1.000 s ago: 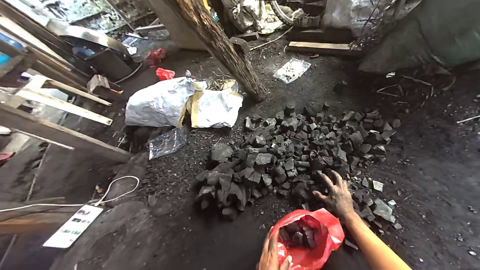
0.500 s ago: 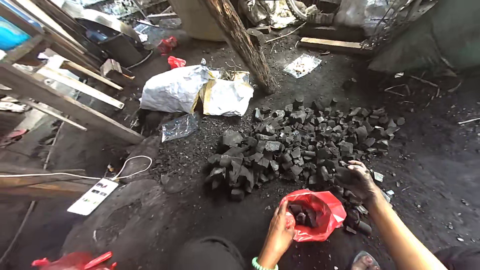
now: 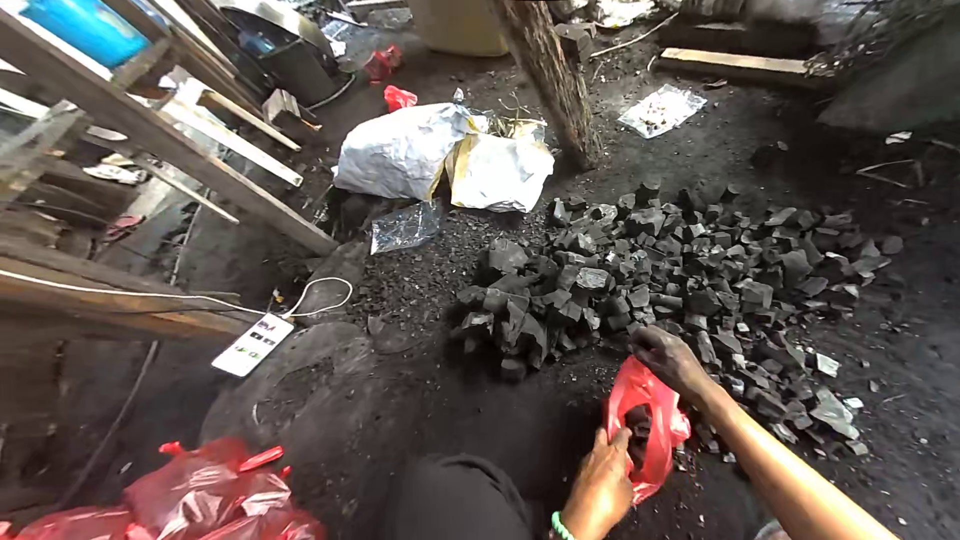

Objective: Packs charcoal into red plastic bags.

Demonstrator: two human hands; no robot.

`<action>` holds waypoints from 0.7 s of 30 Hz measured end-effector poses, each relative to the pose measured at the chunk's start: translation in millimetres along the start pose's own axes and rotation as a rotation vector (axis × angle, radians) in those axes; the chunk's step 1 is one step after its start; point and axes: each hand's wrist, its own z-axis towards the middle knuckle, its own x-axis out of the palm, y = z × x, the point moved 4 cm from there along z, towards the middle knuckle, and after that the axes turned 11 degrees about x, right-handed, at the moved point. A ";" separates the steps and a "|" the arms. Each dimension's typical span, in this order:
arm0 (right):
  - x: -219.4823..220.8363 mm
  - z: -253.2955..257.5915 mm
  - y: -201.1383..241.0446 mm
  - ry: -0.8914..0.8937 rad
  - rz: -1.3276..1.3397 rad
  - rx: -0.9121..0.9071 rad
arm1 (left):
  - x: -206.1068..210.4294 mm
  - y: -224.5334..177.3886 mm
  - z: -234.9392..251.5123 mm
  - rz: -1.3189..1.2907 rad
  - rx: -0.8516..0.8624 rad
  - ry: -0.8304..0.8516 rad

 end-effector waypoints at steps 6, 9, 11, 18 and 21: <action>83.3 58.8 -22.6 0.494 -0.746 -0.203 | 2.9 3.4 -7.8 0.018 -0.030 0.159; 73.0 59.2 -49.6 0.418 -0.832 -0.212 | 0.7 2.9 -8.6 0.010 -0.024 0.136; 47.6 49.3 -51.1 0.407 -0.866 -0.149 | 0.3 2.9 -9.2 -0.002 -0.015 0.119; -21.5 24.2 -86.7 0.346 -0.811 0.200 | -3.4 2.5 -8.6 -0.010 -0.014 0.012; -18.8 2.8 -84.4 0.365 -0.806 0.247 | -9.7 -1.6 -7.7 0.037 -0.033 -0.087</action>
